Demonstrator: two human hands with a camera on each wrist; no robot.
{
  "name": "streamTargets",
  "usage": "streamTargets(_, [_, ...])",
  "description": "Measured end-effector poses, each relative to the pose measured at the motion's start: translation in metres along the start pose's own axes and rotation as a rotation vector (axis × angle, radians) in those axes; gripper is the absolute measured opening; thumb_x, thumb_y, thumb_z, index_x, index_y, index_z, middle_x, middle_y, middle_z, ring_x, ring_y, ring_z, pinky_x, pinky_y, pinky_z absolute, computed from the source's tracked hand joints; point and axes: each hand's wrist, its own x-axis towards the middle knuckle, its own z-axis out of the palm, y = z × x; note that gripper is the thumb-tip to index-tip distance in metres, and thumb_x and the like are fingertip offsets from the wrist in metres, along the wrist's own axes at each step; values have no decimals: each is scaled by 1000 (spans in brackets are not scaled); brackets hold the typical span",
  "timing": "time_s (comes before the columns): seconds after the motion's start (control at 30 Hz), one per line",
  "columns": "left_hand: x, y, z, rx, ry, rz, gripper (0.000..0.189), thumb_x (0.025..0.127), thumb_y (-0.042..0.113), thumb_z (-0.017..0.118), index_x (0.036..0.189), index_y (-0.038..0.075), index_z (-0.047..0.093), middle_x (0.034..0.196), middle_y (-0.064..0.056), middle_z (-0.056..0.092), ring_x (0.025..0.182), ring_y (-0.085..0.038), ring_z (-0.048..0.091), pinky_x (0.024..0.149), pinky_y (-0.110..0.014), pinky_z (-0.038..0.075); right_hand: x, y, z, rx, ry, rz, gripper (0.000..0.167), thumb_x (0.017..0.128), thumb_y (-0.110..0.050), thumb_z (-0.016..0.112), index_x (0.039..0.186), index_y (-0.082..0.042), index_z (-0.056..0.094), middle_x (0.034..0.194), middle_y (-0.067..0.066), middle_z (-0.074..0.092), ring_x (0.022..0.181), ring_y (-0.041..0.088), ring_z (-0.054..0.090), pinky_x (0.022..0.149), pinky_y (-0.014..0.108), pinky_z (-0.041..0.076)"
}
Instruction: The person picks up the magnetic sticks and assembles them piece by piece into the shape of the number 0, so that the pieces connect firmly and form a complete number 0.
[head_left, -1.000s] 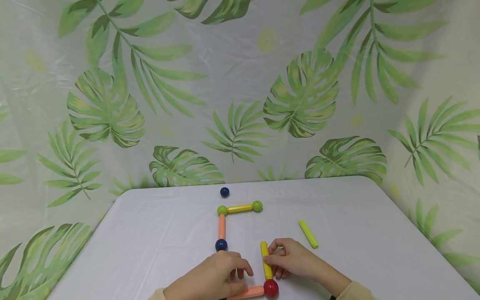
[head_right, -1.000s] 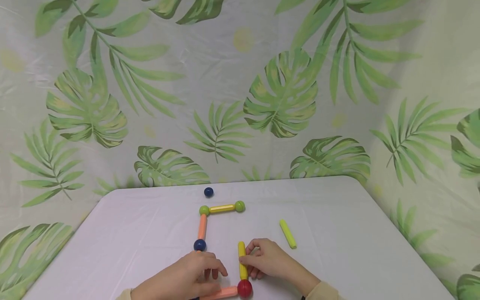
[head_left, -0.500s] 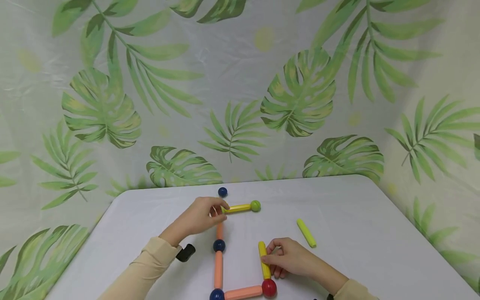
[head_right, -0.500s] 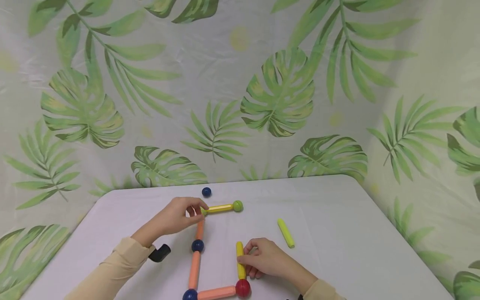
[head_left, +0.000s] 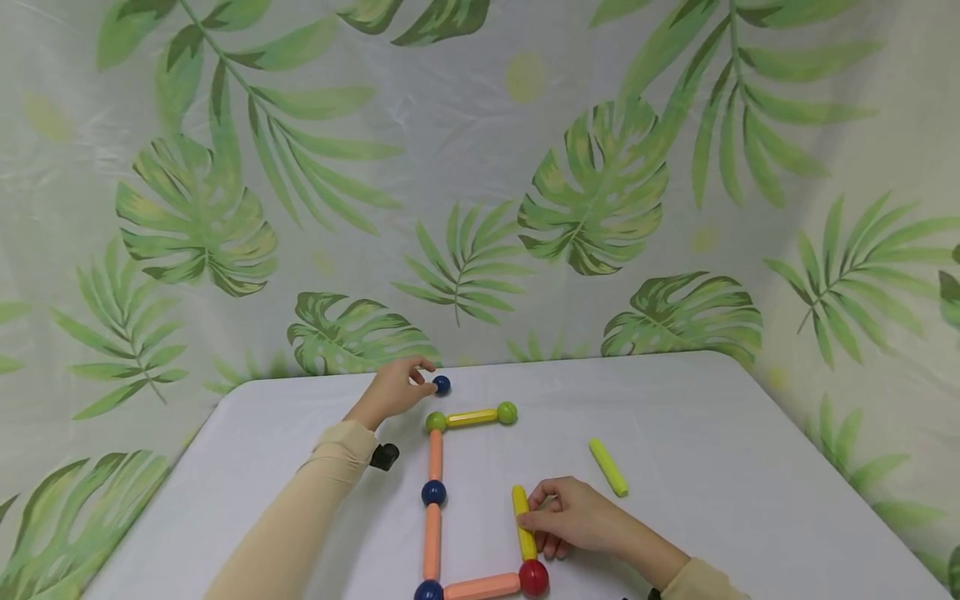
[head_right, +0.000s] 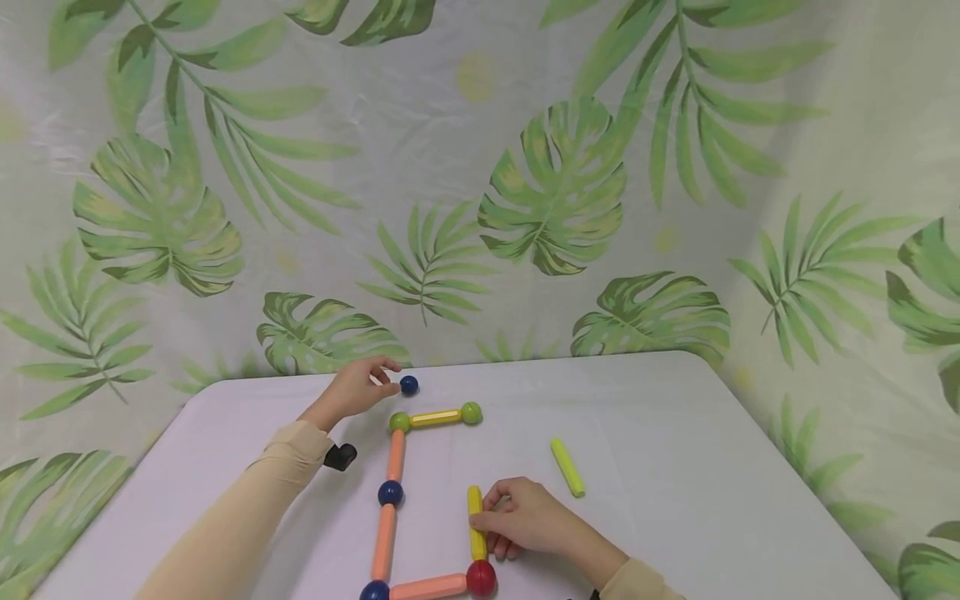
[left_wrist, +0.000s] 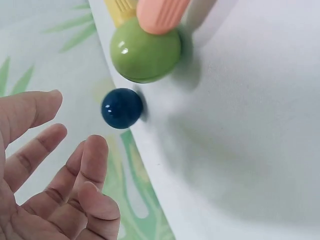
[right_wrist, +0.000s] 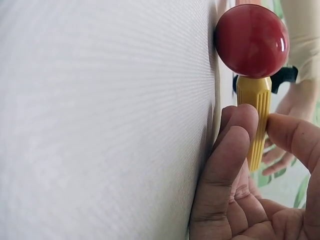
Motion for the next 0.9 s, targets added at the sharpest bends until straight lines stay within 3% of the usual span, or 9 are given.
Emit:
streamTargets(0.23, [17, -10, 8, -29, -8, -71, 38, 101, 22, 75, 135, 7, 68, 117, -19, 72, 98, -30, 67, 80, -41, 56, 0, 0, 1, 6, -2, 1, 23, 100, -26, 76, 104, -6, 65, 71, 2, 72, 57, 9, 62, 55, 20, 52])
streamTargets(0.67, [35, -14, 22, -39, -8, -93, 42, 98, 25, 79, 135, 6, 70, 120, -21, 73, 100, -29, 69, 82, -40, 56, 0, 0, -2, 7, 8, -4, 22, 100, -26, 76, 103, -6, 65, 70, 2, 72, 56, 9, 63, 55, 21, 53])
streamTargets(0.9, [30, -16, 33, -42, 24, -117, 33, 97, 20, 79, 125, 6, 71, 110, -18, 75, 91, -25, 68, 76, -33, 53, 1, 3, -1, 30, -9, -2, 21, 101, -25, 76, 102, -7, 65, 70, 2, 72, 55, 9, 63, 54, 19, 53])
